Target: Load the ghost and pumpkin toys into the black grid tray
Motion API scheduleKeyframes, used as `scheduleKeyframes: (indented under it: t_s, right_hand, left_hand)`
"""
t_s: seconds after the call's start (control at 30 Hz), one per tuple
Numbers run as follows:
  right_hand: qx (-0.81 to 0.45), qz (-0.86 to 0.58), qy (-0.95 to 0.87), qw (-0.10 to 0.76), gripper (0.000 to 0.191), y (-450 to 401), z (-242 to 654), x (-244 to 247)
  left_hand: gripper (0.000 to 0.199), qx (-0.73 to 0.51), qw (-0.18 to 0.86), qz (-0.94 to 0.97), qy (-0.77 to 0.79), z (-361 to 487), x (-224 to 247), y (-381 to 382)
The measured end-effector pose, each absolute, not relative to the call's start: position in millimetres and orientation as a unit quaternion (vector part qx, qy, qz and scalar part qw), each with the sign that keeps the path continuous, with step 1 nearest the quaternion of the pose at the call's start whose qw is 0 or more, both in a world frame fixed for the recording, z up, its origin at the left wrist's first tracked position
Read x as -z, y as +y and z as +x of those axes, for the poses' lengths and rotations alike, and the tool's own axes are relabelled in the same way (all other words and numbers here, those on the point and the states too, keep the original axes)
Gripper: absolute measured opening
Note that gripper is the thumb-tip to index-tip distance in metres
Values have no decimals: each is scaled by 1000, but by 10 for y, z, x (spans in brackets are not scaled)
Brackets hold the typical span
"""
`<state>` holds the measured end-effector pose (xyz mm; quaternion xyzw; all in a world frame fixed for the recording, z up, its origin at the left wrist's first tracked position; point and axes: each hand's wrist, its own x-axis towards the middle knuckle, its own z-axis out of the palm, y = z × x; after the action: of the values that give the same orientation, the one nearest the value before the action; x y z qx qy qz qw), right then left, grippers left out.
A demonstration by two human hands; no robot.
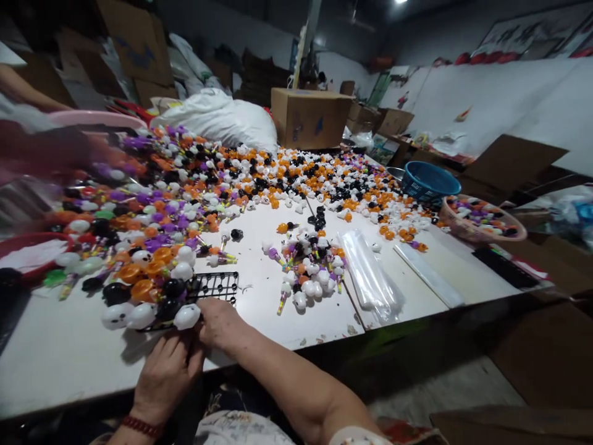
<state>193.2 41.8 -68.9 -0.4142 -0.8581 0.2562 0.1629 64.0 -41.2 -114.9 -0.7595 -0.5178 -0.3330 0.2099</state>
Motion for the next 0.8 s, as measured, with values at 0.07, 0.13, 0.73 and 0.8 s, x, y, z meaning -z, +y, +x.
scheduleKeyframes:
  t_s: [0.07,0.13,0.73,0.8]
  right_hand:
    - [-269,-404,-860,157,14,442,1998,656]
    - [-279,-401,-854,179,25,514,2157,595]
    - [-12,-611,-789,61,24,1160,3052,115]
    - [-80,-555,-819,118,21,1024,2963,5]
  left_hand:
    - [26,330,214,-760,-517,644,1141,-403]
    - [24,329,219,-760,-516,644,1135,-401]
    - [29,463,79,-711,-523,628,778,-673]
    - [39,485,89,-703,-513,568,531,-744]
